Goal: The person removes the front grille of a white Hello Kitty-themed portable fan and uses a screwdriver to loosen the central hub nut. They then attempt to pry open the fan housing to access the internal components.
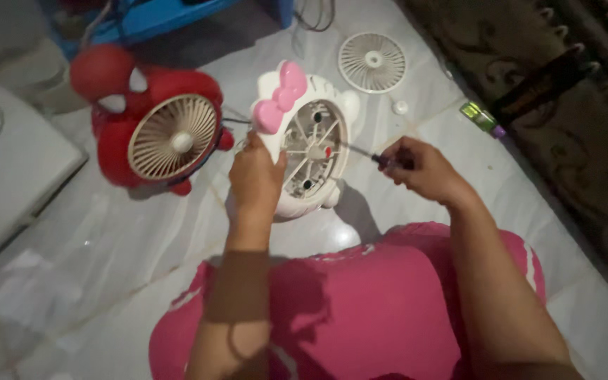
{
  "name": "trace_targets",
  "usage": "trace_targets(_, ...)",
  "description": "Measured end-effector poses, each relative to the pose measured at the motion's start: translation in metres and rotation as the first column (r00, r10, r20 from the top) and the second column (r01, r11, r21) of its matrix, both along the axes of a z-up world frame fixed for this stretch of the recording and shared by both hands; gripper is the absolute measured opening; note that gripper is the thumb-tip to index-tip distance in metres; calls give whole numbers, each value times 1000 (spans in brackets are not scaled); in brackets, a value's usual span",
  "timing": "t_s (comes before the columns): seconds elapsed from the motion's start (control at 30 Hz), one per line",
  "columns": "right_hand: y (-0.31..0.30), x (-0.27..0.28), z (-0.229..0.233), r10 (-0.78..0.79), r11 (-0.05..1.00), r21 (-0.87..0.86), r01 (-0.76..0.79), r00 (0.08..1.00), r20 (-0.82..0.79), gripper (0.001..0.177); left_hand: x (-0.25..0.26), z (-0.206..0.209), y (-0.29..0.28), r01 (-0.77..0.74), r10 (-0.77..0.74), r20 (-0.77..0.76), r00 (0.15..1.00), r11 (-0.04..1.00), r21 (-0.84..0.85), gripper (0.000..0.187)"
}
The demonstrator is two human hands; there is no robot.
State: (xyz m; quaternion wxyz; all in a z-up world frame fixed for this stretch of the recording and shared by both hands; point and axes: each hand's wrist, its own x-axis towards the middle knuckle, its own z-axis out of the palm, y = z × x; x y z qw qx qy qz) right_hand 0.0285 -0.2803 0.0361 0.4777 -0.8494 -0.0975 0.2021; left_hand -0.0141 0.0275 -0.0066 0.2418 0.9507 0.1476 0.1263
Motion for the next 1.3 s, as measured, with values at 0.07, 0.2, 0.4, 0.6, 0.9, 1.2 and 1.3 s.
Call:
trace_targets(0.07,16,-12,-7,37,999,-38,-35,998,48,18,-2,-4,1,-10,10,45,999,1000,-6,62)
trace_targets(0.2,33,-12,-26,43,983,-177,-38,999,22,18,-8,-10,4,-12,14,62,998,999,-35,54)
trace_targets(0.4,37,0,-48,10,979,-205,-9,1000,4,21,-2,-13,9,-8,14,131,991,999,-44,55)
trace_targets(0.6,40,2,-66,-5,993,-121,6,1000,8,20,-1,-11,11,-11,15,36,999,995,-99,51)
trace_targets(0.9,41,6,-64,-17,994,-112,16,1000,-7,19,-2,-6,6,3,2,69,998,997,-71,56)
trace_targets(1.2,39,5,-60,-23,995,-102,21,1000,-19,20,-1,-4,2,-11,13,34,999,998,-57,59)
trace_targets(1.3,40,4,-59,-27,995,-101,25,1000,-16,21,-2,-5,2,-2,5,54,999,999,-45,56)
